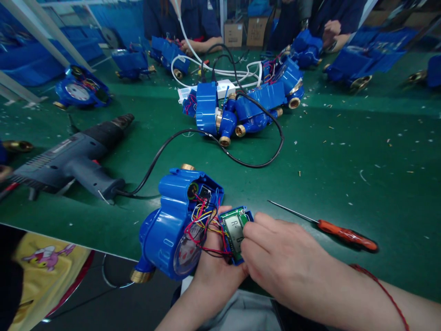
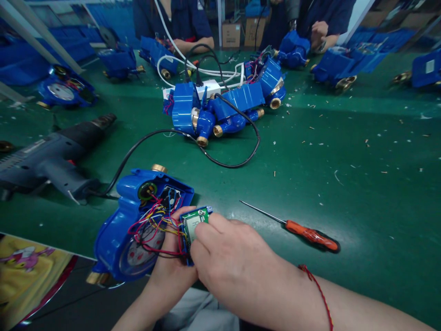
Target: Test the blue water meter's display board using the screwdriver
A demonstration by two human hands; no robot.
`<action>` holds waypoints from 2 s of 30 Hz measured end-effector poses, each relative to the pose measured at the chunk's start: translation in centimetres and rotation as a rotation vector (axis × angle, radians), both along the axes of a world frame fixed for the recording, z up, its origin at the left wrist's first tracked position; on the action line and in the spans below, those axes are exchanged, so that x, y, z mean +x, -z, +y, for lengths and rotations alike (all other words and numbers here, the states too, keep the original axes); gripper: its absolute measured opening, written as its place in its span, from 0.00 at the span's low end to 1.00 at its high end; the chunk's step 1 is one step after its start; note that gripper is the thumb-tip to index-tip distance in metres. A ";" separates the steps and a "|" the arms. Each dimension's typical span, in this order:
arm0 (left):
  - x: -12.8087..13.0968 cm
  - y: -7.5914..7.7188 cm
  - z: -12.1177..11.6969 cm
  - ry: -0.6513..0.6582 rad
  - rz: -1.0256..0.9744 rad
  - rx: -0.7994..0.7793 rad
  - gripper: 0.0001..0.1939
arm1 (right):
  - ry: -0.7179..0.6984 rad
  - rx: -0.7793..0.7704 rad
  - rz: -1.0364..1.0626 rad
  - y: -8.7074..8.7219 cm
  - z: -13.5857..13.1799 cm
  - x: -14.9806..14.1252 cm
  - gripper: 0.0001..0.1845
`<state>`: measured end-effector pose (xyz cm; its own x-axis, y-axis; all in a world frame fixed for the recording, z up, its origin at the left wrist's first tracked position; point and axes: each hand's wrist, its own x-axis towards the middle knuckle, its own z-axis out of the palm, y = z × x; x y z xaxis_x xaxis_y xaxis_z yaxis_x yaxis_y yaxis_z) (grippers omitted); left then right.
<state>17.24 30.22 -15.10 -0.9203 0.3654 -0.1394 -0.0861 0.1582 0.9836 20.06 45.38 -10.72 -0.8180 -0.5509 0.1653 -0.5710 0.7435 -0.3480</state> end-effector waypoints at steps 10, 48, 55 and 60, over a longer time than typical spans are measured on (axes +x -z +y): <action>-0.2 -0.1 -0.7 0.082 -0.101 0.015 0.36 | 0.104 -0.693 -0.338 1.0 -0.3 -0.1 0.11; -0.1 -0.8 -0.7 0.118 -0.448 0.299 0.50 | 0.768 -0.685 -0.027 2.9 4.2 0.6 0.25; 0.0 -0.9 -0.7 0.088 -0.446 0.278 0.50 | 0.654 -0.551 -0.106 2.8 3.5 0.8 0.14; 0.2 -0.5 -0.9 0.091 -0.420 0.281 0.52 | 0.548 -0.564 -0.157 3.1 2.9 1.0 0.12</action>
<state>17.39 29.37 -14.63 -0.7687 0.5183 -0.3749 -0.4810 -0.0822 0.8728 21.10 48.27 -13.79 -0.9848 0.0685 0.1594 -0.0885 0.5920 -0.8011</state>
